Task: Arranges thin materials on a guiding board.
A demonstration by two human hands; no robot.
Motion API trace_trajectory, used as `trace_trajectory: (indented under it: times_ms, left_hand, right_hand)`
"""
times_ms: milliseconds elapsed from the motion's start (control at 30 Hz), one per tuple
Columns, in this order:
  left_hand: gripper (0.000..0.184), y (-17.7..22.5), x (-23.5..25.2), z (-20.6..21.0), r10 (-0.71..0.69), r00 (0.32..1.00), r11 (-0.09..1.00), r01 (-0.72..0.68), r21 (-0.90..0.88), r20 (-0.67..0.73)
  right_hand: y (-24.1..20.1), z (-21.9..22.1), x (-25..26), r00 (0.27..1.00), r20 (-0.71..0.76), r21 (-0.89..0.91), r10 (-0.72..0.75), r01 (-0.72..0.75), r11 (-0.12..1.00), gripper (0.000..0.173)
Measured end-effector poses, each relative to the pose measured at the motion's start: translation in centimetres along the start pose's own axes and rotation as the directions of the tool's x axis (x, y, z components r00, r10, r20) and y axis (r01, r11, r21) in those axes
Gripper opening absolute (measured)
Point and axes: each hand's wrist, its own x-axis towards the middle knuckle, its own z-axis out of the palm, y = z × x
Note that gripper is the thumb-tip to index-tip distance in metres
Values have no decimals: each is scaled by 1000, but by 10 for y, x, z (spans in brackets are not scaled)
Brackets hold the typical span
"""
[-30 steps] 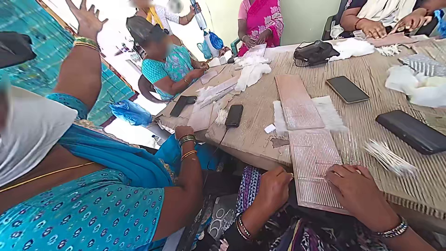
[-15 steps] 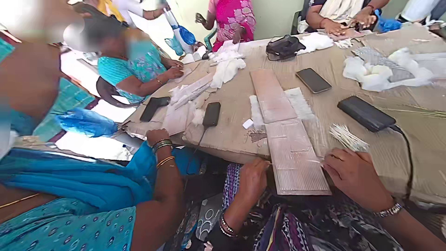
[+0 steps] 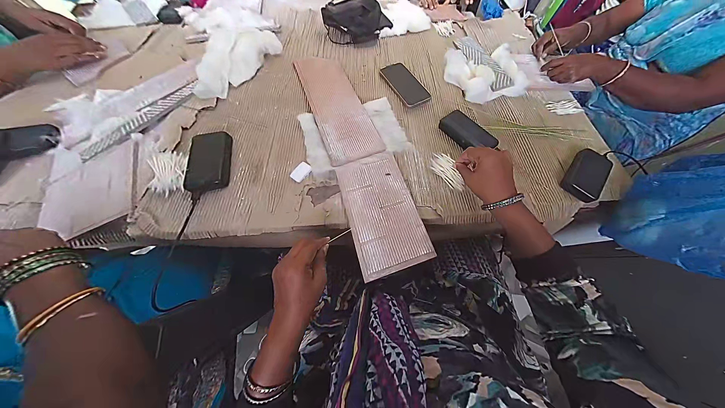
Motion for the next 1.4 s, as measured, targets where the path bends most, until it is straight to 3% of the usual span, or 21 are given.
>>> trace_trajectory:
  times_ms: [100,233,400,500,567,633,800,867,933,1033,1133,1167,1233,1333,1400]
  left_hand:
    - [26,-6,-3,-3,-12,1000,1000,12,5,-16]
    - [26,-15,-6,-1,-44,999,999,44,0,-28]
    - [26,-14,-1,1,-51,997,999,51,-16,-53]
    - [25,-12,-2,-4,-52,995,999,51,-8,-82]
    - [26,-17,-7,-7,-64,993,998,65,1,-94]
    - [26,-22,-12,-10,-81,993,997,81,2,-90]
    - [26,-25,-15,-8,-95,993,995,95,-4,-76]
    - [25,-22,-11,-7,-83,993,996,82,-16,-84]
    - [25,-19,-7,-8,-78,993,997,76,-28,-92]
    - [24,-19,-6,-8,-89,993,995,85,-47,-83]
    - [24,-19,-6,-3,-113,993,988,109,-105,-34]
    - [24,-17,-5,-2,-118,993,984,115,-134,-16]
    - [23,-9,-1,2,-123,992,974,121,-191,-1]
    - [21,3,7,6,-128,991,962,133,-239,38]
    - [19,10,13,9,-125,991,964,132,-229,47]
  right_hand:
    - [1,7,3,999,52,1,-1,1,1000,16]
    - [-19,19,2,970,-178,137,-163,188,973,21]
    - [-87,58,22,861,24,106,-508,503,858,37]
    - [-108,81,46,830,109,-37,-546,553,833,21]
    - [-112,89,61,844,169,-89,-509,528,845,13]
    - [-116,88,73,849,250,-109,-466,503,857,15]
    - [-111,92,73,834,257,-105,-488,527,844,13]
    - [-105,88,59,835,225,0,-503,516,856,7]
    - [-103,68,42,820,342,215,-459,408,887,8]
    - [-90,31,27,641,599,535,-480,127,835,4]
    - [-67,24,22,528,580,749,-621,-45,661,6]
    - [-64,26,23,528,584,757,-617,-80,648,7]
    - [-70,30,33,532,647,684,-547,-88,724,9]
    - [-86,44,44,582,690,497,-430,52,866,6]
    - [-90,44,44,608,677,449,-415,106,887,14]
